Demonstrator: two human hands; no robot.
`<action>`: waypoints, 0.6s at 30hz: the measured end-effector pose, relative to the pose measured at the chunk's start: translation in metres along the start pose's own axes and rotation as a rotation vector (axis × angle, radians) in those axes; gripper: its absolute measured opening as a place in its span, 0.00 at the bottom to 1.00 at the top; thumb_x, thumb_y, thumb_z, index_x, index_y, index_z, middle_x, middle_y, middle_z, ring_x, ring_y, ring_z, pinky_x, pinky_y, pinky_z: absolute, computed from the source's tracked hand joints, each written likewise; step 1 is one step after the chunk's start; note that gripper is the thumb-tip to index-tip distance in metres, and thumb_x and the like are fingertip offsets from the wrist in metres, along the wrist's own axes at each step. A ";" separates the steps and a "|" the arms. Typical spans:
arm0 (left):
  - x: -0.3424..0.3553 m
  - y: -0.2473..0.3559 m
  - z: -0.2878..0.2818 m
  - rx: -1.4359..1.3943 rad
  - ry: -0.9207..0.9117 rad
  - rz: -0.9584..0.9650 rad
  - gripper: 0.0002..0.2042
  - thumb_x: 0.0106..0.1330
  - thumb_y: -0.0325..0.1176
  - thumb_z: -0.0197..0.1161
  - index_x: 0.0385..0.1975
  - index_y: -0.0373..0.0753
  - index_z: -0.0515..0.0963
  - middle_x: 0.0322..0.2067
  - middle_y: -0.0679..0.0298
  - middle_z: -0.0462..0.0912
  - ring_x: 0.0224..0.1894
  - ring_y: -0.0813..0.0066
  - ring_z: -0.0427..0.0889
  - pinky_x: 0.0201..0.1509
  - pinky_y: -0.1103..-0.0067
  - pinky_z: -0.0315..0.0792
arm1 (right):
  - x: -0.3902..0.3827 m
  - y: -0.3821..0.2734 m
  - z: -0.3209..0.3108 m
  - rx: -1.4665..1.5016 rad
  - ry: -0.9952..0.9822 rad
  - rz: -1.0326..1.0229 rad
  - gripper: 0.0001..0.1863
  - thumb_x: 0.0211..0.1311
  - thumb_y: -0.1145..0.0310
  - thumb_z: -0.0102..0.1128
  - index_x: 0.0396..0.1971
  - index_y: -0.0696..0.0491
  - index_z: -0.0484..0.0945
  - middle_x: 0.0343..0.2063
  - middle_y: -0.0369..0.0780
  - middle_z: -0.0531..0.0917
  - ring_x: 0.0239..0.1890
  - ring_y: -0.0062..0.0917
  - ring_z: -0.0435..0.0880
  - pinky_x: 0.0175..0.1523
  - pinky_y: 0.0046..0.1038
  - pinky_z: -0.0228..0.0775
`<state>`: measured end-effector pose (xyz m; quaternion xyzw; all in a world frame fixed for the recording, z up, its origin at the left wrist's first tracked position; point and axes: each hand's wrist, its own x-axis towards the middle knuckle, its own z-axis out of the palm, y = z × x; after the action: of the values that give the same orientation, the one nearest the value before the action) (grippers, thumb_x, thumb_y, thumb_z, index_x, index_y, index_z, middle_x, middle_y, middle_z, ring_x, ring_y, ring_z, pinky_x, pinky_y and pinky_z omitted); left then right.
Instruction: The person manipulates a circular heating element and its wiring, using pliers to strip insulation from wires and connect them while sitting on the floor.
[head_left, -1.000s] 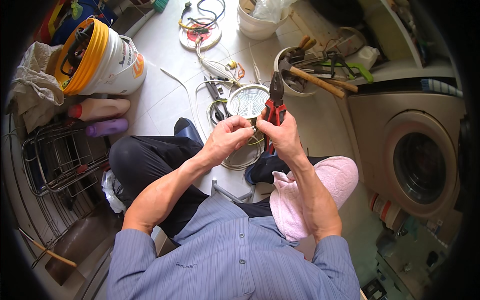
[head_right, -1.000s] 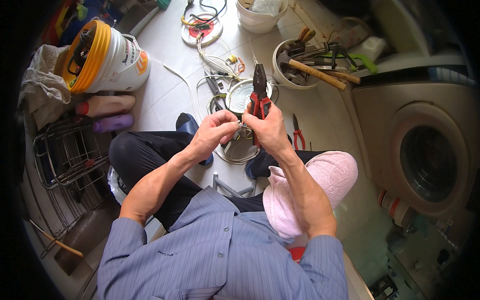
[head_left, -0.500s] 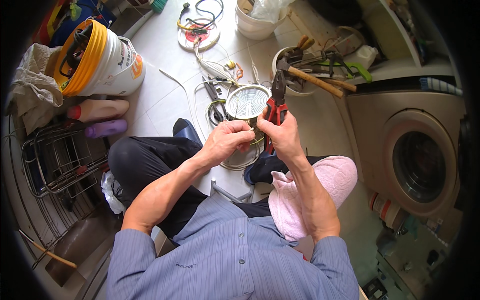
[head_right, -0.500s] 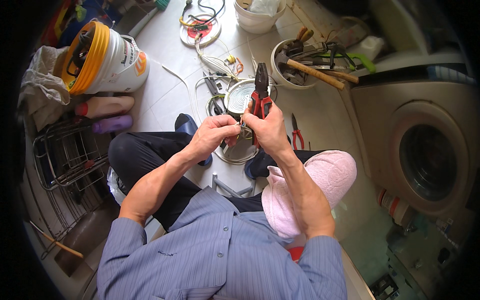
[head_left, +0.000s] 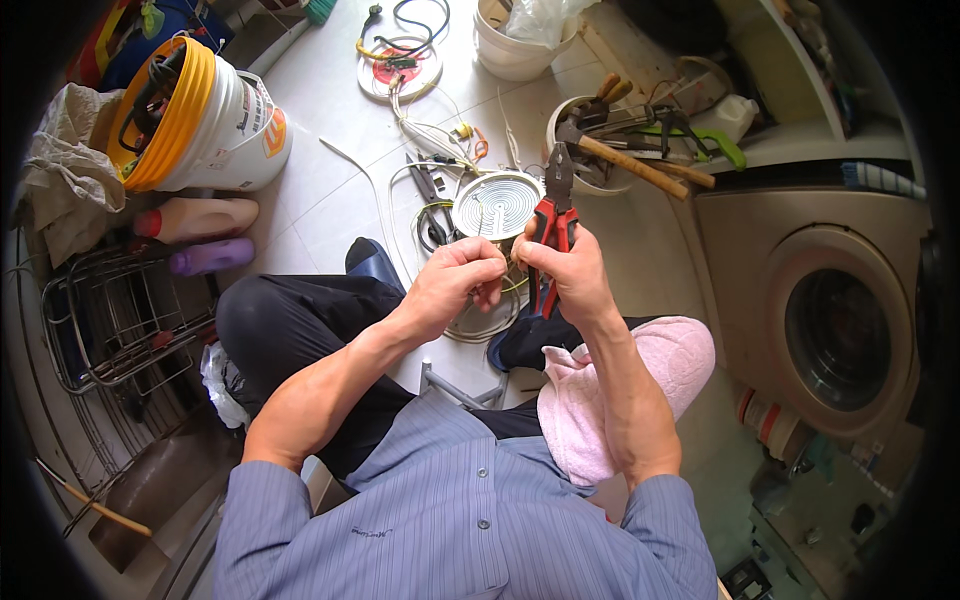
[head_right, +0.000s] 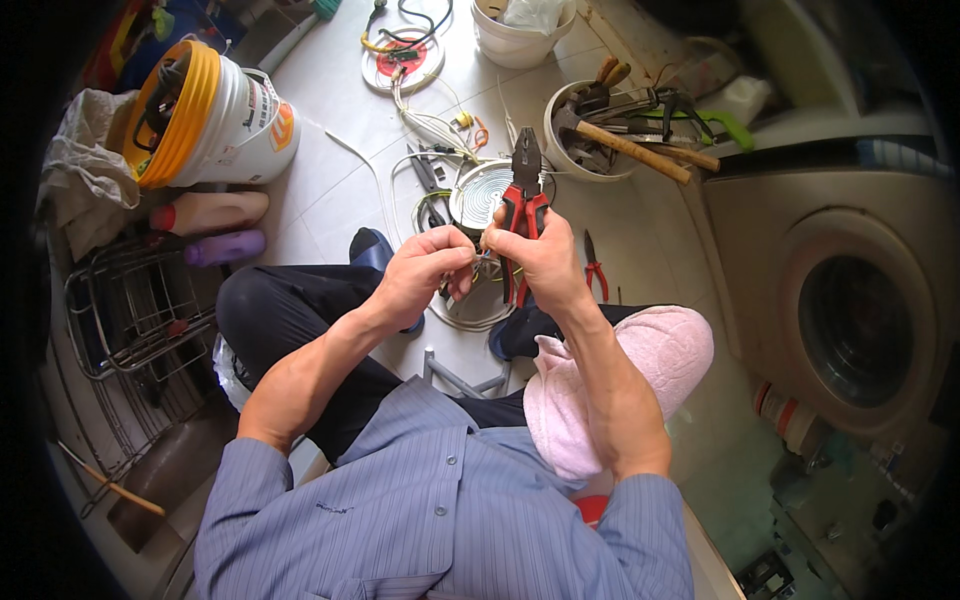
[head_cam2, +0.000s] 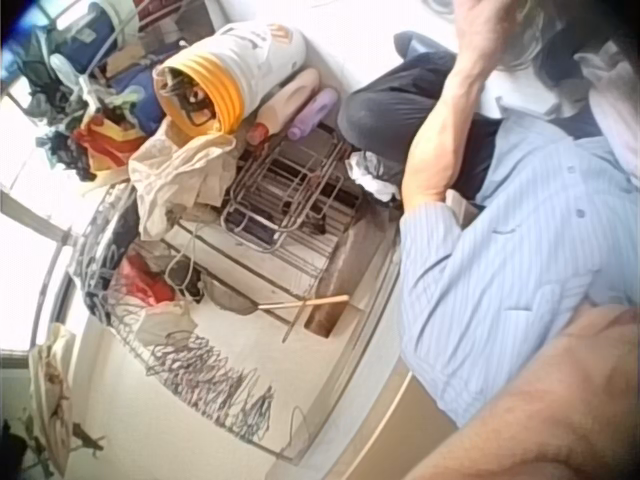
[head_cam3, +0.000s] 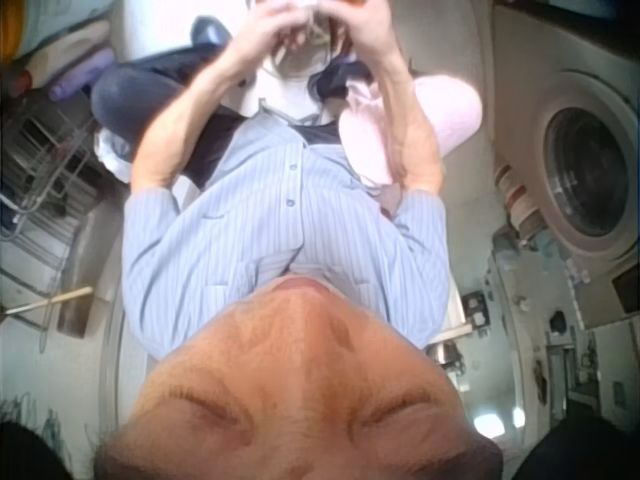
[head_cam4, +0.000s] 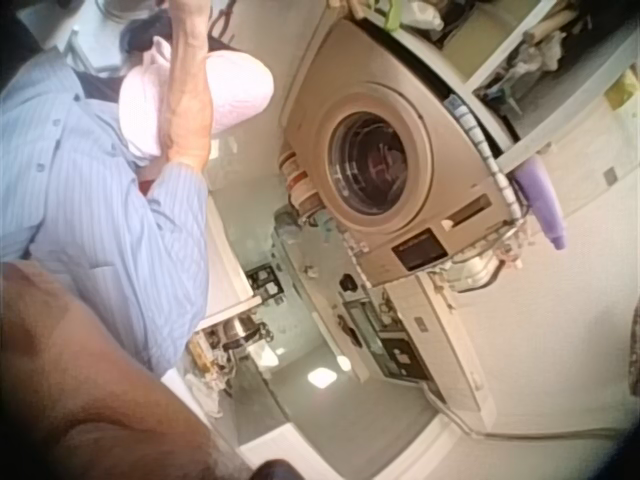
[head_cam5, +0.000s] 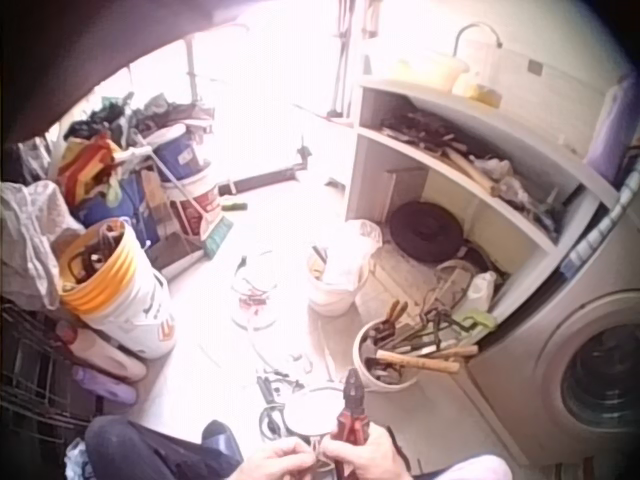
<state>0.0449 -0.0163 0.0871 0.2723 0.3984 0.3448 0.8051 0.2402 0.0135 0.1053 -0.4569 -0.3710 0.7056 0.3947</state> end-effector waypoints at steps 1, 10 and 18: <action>0.000 0.000 -0.001 -0.025 -0.005 -0.001 0.07 0.71 0.34 0.58 0.33 0.38 0.76 0.23 0.67 0.79 0.24 0.80 0.77 0.29 0.83 0.72 | 0.000 -0.001 0.000 0.012 -0.007 0.015 0.10 0.58 0.74 0.66 0.38 0.57 0.76 0.29 0.34 0.82 0.31 0.16 0.79 0.40 0.21 0.72; 0.000 -0.003 -0.006 -0.148 -0.040 -0.012 0.06 0.70 0.31 0.58 0.32 0.36 0.76 0.23 0.65 0.78 0.23 0.78 0.78 0.28 0.82 0.72 | 0.002 0.005 -0.001 0.033 -0.004 0.101 0.11 0.59 0.73 0.66 0.39 0.58 0.76 0.30 0.37 0.84 0.31 0.18 0.81 0.40 0.22 0.74; -0.001 -0.002 -0.006 -0.128 -0.023 -0.021 0.06 0.70 0.31 0.58 0.31 0.36 0.76 0.22 0.65 0.78 0.22 0.78 0.78 0.28 0.82 0.72 | 0.002 0.002 -0.002 0.030 -0.004 0.094 0.13 0.58 0.72 0.67 0.41 0.58 0.75 0.30 0.38 0.84 0.31 0.19 0.81 0.40 0.22 0.74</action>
<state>0.0404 -0.0177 0.0828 0.2199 0.3693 0.3578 0.8290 0.2414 0.0151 0.1019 -0.4665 -0.3391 0.7296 0.3675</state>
